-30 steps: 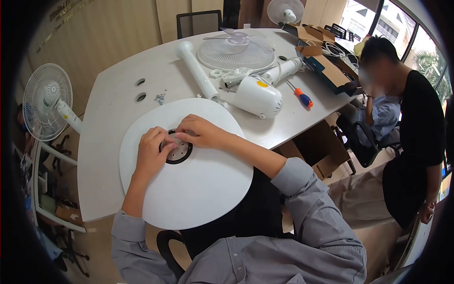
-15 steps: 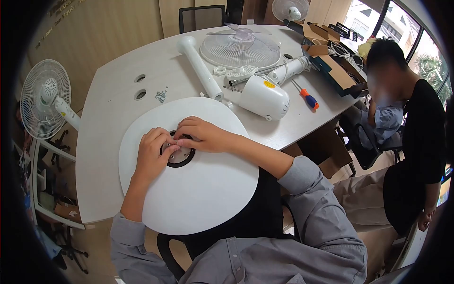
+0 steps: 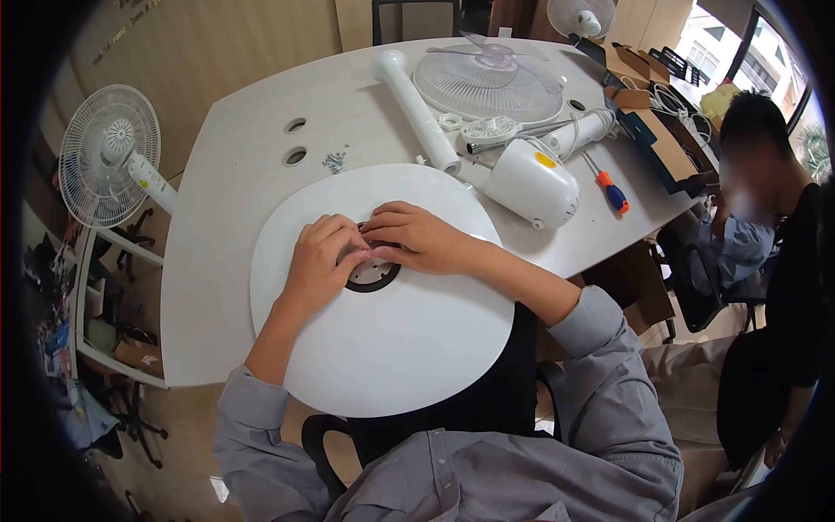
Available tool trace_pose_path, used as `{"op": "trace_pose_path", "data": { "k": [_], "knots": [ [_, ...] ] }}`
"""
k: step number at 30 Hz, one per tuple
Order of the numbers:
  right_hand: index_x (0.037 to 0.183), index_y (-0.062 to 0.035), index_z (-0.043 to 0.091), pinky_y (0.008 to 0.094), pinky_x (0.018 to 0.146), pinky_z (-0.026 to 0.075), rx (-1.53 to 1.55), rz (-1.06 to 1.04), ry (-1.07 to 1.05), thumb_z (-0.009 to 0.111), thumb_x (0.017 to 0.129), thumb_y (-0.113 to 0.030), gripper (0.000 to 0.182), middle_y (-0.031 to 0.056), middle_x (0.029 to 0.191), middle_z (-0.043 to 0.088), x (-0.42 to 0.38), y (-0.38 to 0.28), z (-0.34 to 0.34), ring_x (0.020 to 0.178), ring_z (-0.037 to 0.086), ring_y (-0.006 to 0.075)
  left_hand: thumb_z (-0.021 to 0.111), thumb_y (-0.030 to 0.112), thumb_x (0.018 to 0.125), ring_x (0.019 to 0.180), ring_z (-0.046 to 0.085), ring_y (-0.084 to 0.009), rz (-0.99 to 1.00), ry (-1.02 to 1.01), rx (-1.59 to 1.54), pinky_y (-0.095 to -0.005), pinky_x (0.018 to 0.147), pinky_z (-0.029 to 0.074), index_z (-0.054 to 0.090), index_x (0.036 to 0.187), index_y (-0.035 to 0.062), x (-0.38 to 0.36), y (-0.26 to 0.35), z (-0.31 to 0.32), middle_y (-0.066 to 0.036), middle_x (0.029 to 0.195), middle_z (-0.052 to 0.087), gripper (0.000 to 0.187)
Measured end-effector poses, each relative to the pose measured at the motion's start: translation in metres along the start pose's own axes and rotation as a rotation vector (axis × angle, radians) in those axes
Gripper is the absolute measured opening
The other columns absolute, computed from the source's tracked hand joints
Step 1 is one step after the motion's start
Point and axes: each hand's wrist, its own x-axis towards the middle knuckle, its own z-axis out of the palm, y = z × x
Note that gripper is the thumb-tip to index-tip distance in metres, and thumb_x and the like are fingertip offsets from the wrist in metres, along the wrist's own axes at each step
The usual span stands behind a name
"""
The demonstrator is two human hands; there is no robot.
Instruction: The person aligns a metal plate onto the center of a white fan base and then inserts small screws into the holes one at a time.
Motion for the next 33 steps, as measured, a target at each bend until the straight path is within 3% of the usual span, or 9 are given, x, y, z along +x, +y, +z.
{"op": "trace_pose_path", "data": {
  "k": [20, 23, 26, 33],
  "knots": [
    [0.124, -0.0033, 0.076, 0.0448, 0.114, 0.049, -0.099, -0.025, 0.074, 0.076, 0.101, -0.025, 0.032, 0.0091, 0.128, 0.076, -0.003, 0.004, 0.005, 0.132, 0.060, 0.0327, 0.082, 0.011, 0.087, 0.096, 0.066, -0.0258, -0.047, 0.013, -0.038, -0.0413, 0.087, 0.046, 0.070, 0.091, 0.0069, 0.003, 0.001, 0.004, -0.002, 0.101, 0.069, 0.013],
    [0.121, -0.0028, 0.077, 0.0443, 0.113, 0.050, -0.079, -0.020, 0.050, 0.076, 0.102, -0.024, 0.029, 0.0103, 0.129, 0.074, -0.004, 0.005, 0.003, 0.130, 0.060, 0.0331, 0.082, 0.010, 0.086, 0.096, 0.066, -0.0261, -0.072, 0.007, -0.051, -0.0414, 0.088, 0.047, 0.070, 0.090, 0.0060, 0.004, 0.003, 0.004, -0.003, 0.101, 0.069, 0.013],
    [0.117, -0.0018, 0.077, 0.0431, 0.113, 0.050, 0.024, 0.153, -0.020, 0.074, 0.103, -0.022, 0.025, 0.0114, 0.130, 0.072, -0.003, -0.002, -0.005, 0.129, 0.061, 0.0333, 0.083, 0.009, 0.086, 0.094, 0.066, -0.0270, -0.053, 0.029, -0.070, -0.0416, 0.087, 0.049, 0.070, 0.089, 0.0047, 0.004, 0.004, 0.005, -0.005, 0.101, 0.069, 0.014],
    [0.103, 0.0008, 0.076, 0.0431, 0.108, 0.051, 0.080, 0.088, 0.090, 0.073, 0.103, -0.021, 0.021, 0.0138, 0.124, 0.070, -0.003, 0.005, 0.002, 0.127, 0.061, 0.0339, 0.084, 0.009, 0.085, 0.092, 0.065, -0.0282, -0.058, 0.028, -0.084, -0.0408, 0.083, 0.051, 0.069, 0.089, 0.0029, 0.006, 0.004, 0.003, -0.006, 0.100, 0.068, 0.016]
  ]
}}
